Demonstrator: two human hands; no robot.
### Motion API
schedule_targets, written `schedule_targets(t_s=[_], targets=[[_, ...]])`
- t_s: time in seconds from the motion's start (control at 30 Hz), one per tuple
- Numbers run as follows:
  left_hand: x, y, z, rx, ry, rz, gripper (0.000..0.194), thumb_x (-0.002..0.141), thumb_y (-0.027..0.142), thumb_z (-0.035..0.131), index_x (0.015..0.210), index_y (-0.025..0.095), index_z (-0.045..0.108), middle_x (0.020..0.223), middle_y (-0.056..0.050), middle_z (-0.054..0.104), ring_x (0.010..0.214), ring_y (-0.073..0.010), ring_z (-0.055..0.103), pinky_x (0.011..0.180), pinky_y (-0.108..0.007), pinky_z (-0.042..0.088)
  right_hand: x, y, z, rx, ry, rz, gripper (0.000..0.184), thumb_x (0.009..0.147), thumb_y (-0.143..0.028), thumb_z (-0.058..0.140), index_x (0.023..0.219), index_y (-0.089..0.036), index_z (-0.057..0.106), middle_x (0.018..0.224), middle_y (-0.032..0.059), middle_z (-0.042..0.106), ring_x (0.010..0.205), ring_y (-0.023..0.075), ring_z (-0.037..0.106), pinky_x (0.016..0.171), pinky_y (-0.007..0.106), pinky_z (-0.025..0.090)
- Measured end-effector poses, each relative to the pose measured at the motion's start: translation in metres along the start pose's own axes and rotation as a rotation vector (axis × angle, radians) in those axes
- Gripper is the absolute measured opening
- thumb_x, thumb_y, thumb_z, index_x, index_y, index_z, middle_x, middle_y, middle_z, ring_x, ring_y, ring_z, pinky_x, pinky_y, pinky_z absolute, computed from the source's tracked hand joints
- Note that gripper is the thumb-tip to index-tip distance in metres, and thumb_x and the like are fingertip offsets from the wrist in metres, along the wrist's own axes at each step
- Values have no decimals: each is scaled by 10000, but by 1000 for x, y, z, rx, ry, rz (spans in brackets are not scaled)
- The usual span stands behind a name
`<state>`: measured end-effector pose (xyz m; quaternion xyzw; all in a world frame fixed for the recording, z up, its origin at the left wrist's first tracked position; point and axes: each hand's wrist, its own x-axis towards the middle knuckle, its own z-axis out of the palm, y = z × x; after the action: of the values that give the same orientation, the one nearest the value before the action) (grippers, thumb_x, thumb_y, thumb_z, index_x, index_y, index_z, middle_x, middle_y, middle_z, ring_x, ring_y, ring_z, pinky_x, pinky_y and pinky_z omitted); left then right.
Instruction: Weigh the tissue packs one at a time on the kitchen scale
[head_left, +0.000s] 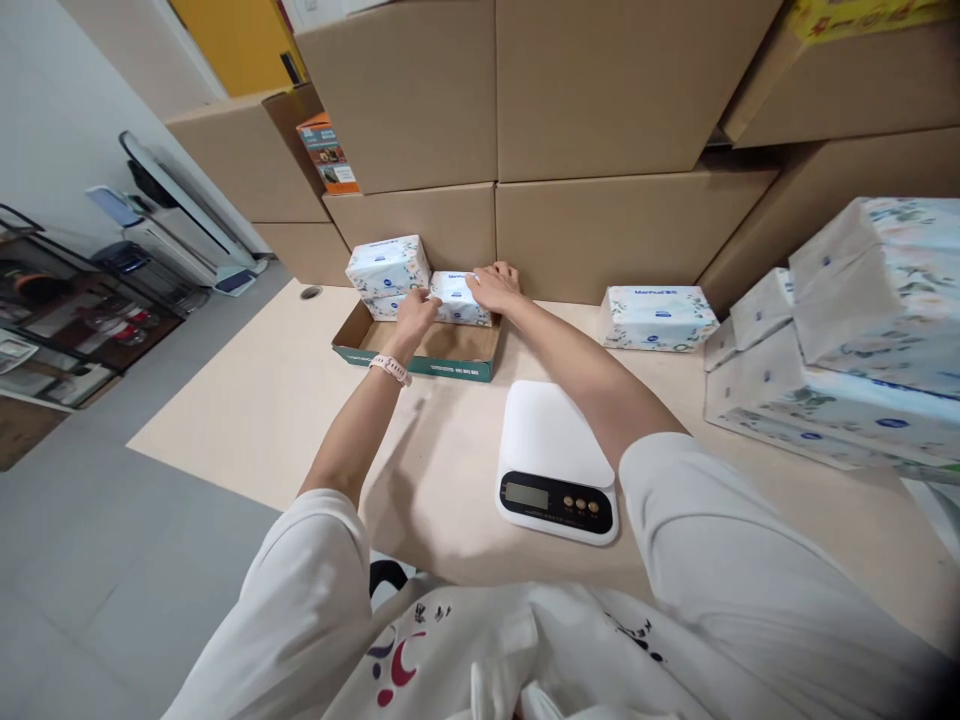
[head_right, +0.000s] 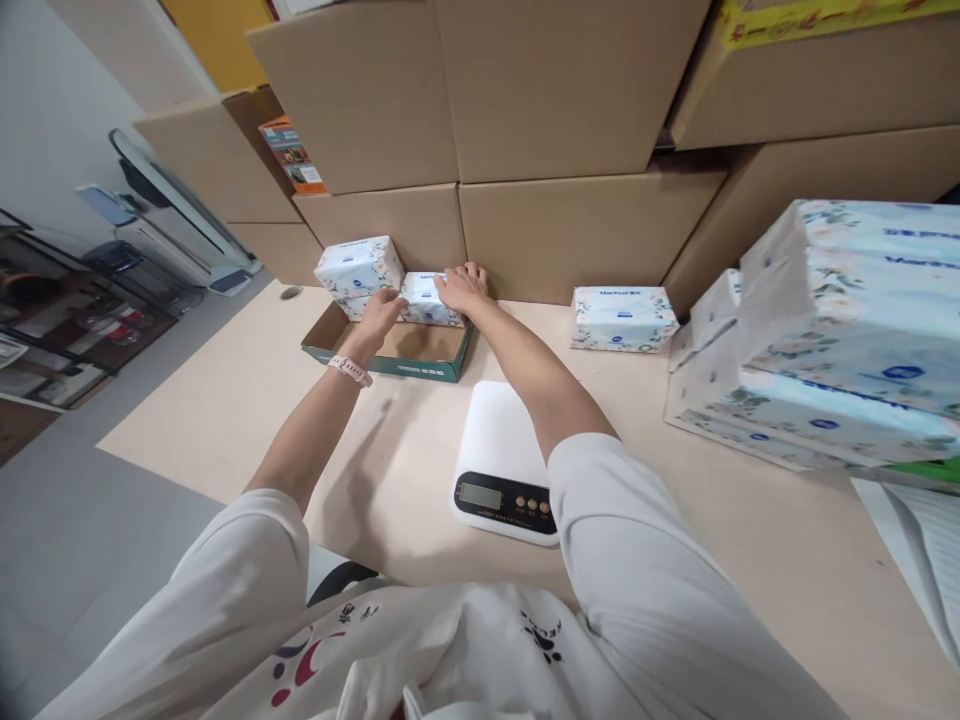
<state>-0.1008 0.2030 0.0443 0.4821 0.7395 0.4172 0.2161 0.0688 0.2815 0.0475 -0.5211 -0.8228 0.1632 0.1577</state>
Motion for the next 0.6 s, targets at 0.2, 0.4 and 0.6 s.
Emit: schedule_targets(t_s=[0.2,0.4,0.6], targets=[[-11,-24,-24,-141,73,-160,239,826,341,631,997,174,631,1020,-108,708,1001,-241,647,918,-383,524,-17,10,-6,-49,-120,-83,563,989,-377,386,1481,-189,587,1572,149,586,1516,365,416,1275,608,170],[-11,-23,-31,-216,-121,-183,280,881,442,641,1029,210,692,1113,-75,749,1042,-198,692,972,-333,519,-34,13,-30,-76,-189,-148,544,929,-422,538,1433,-251,647,1466,111,681,1430,368,514,1229,588,271],[-6,-25,-38,-134,-195,-233,403,881,573,657,858,171,677,801,-113,738,857,-262,722,920,-398,542,-70,-2,-30,-183,29,-211,646,1023,-492,355,1352,-21,653,1234,254,738,1350,397,562,1267,645,149]])
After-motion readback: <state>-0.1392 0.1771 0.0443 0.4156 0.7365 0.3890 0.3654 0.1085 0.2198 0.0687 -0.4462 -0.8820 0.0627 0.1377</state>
